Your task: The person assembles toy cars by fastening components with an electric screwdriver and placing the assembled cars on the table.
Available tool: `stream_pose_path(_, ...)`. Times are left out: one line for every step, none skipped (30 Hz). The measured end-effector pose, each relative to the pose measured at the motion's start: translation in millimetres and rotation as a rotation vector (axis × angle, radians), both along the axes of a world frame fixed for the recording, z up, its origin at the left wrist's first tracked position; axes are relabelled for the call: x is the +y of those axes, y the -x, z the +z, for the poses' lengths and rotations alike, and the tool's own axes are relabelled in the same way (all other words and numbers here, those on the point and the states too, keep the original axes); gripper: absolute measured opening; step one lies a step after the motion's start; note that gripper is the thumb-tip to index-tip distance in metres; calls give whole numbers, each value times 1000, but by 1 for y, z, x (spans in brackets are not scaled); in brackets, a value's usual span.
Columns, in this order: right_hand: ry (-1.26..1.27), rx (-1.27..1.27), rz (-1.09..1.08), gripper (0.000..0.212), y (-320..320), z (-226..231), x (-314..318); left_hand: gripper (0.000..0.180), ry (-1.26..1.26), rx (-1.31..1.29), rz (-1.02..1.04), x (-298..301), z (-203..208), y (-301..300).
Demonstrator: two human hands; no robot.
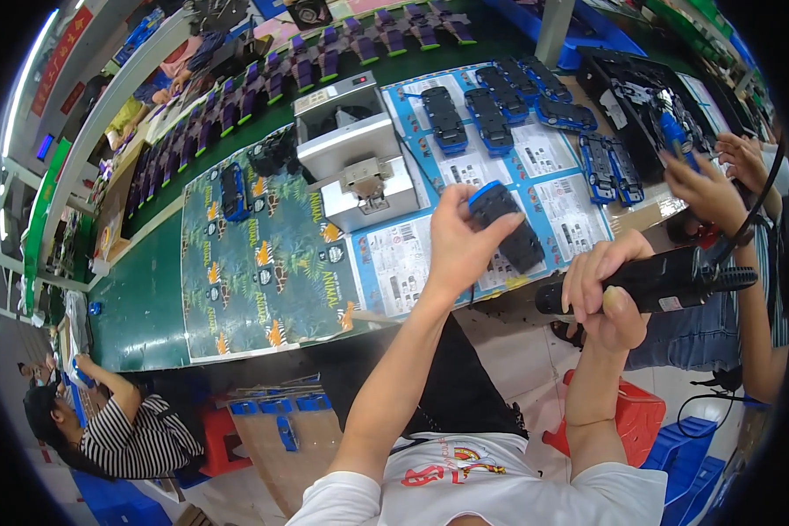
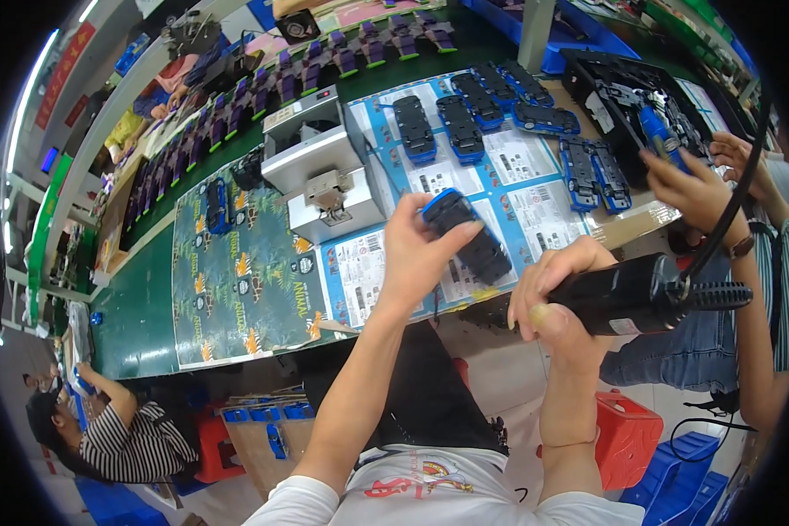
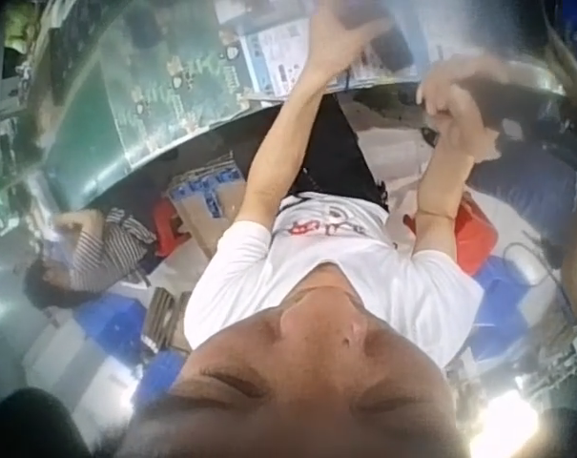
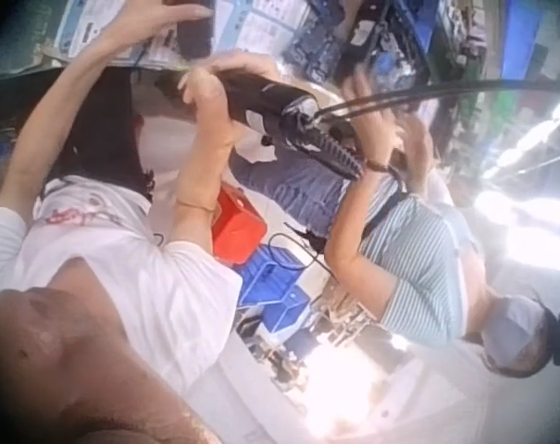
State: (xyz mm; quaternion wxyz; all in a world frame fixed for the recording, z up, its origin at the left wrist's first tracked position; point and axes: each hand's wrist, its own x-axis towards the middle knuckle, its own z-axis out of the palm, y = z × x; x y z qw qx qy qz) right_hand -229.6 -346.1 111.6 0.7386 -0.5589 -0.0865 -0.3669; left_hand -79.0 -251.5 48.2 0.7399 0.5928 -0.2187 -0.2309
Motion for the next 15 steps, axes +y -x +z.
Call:
stream_pose_path(-52,-9,22,28,1,0,0,41,66,30,0,17,-3,2)
stream_pose_path(-106,-22,51,27,-1,1,2,40,132,55,8,39,-4,3)
stream_pose_path(-91,-29,47,26,-3,3,5,40,166,140,40,63,-4,3)
stream_pose_path(-90,-41,50,26,-6,3,7,37,253,208,131,86,-15,-1)
stream_pose_path(-89,-54,58,26,-10,2,10,28,294,374,221,107,-14,-2)
stream_pose_path(-88,-65,77,25,-16,1,13,28,383,518,250,124,-11,-2)
stream_pose_path(-95,-58,84,24,-20,-1,16,32,410,611,216,142,-18,-2)
stream_pose_path(-105,-58,110,24,-28,-3,23,37,443,691,199,162,-22,-3)
stream_pose_path(-69,-20,82,28,-34,-4,31,47,414,727,255,168,-19,0)
stream_pose_path(-71,-21,106,27,-40,-6,38,51,416,715,180,180,-26,-1)
stream_pose_path(-70,-21,123,25,-45,-8,44,54,416,703,98,189,-27,-1)
stream_pose_path(-79,-17,151,23,-50,-9,51,60,398,653,111,194,-28,0)
stream_pose_path(-77,-14,173,23,-54,-9,57,61,335,602,157,198,-27,2)
stream_pose_path(-70,-4,181,23,-58,-9,62,61,270,553,197,202,-25,2)
stream_pose_path(-61,6,185,23,-62,-9,66,59,279,525,177,207,-28,1)
